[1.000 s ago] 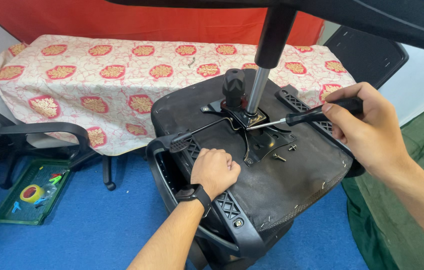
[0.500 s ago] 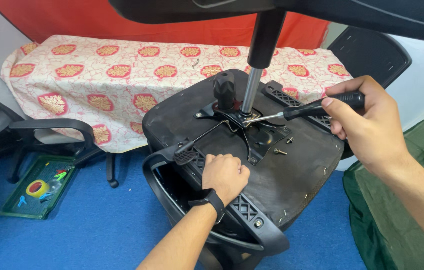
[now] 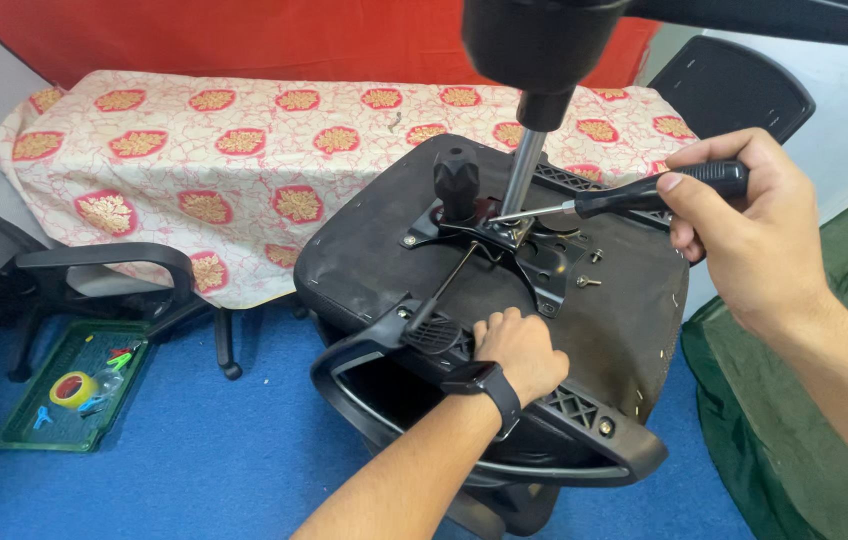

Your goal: The person uses a screwdriver to remove multiple screws from the metal mounting bracket of an office chair. They systematically loosen and remove each screw, detaching the bracket from the chair seat.

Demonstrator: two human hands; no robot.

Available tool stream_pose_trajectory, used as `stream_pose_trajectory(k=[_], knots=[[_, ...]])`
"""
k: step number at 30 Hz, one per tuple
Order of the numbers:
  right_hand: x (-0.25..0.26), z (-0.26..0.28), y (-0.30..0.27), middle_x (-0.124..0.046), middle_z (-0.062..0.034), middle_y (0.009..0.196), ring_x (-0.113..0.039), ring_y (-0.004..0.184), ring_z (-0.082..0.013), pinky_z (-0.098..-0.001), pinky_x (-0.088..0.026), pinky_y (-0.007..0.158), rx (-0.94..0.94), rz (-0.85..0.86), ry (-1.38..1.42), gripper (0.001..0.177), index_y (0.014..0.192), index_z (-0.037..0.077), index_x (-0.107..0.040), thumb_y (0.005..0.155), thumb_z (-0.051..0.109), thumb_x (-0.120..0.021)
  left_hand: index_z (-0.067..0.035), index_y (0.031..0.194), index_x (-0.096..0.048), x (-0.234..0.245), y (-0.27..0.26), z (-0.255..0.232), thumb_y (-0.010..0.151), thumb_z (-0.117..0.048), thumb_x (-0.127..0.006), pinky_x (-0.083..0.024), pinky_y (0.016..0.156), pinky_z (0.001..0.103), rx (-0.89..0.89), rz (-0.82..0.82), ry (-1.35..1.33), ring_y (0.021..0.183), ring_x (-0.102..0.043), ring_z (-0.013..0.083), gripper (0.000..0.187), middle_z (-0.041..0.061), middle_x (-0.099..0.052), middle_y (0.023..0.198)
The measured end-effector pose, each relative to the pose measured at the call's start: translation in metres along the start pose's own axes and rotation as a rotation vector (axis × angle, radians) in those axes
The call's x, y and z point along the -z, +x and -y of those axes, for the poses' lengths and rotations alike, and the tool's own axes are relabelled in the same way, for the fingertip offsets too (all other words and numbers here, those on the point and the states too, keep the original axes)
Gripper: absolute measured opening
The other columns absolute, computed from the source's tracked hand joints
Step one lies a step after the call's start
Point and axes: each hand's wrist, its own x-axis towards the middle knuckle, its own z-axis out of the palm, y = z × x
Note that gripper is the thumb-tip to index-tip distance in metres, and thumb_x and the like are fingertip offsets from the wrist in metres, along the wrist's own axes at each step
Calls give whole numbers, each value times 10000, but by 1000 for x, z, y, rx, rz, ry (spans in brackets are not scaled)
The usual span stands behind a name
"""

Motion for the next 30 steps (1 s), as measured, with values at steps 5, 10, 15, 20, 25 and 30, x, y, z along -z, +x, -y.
stream_pose_trajectory(k=[5, 10, 15, 20, 25, 30], knots=[[-19, 14, -7, -604, -10, 802, -570, 651, -59, -217, -436, 551, 24, -42, 9, 164, 1160, 21, -567, 1038, 67, -667, 15, 874, -724, 33, 5, 6, 741, -282, -704, -551, 847, 487, -140, 15, -230, 979, -696, 423, 326, 266, -713, 981], [-36, 24, -17, -609, -10, 837, -582, 671, -59, -217, -442, 554, 50, -72, 0, 162, 1168, 23, -562, 1050, 64, -664, -10, 741, -720, 88, 21, 28, 785, -300, -704, -587, 778, 434, -139, -129, -409, 809, -749, 377, 294, 219, -737, 770], [-55, 38, -22, -601, -15, 815, -574, 651, -60, -219, -437, 541, 23, -105, -11, 177, 1167, 29, -565, 1034, 66, -677, -36, 836, -761, 133, 23, 86, 799, -223, -639, -558, 865, 463, 81, -370, -324, 952, -725, 395, 226, 201, -760, 928], [-71, 57, -21, -607, -3, 820, -576, 648, -52, -216, -440, 525, 6, -126, -46, 185, 1156, 32, -570, 1012, 70, -680, -63, 1033, -762, 134, 9, 144, 791, -164, -646, -503, 977, 518, 152, -125, -51, 1141, -649, 402, 286, 201, -712, 1156], [-89, 68, -22, -610, -10, 832, -582, 655, -50, -214, -446, 533, 8, -143, -101, 196, 1162, 27, -567, 1017, 81, -686, -99, 1018, -797, 114, 4, 164, 796, -159, -632, -524, 997, 453, 129, -4, -75, 1119, -681, 376, 283, 187, -738, 1126], [-108, 74, -25, -631, -2, 851, -588, 668, -36, -203, -455, 538, -27, -159, -147, 187, 1156, 36, -568, 1017, 94, -678, -62, 1058, -753, 105, 6, 166, 770, -140, -655, -537, 959, 450, 15, 14, -96, 1089, -695, 374, 314, 197, -740, 1093]])
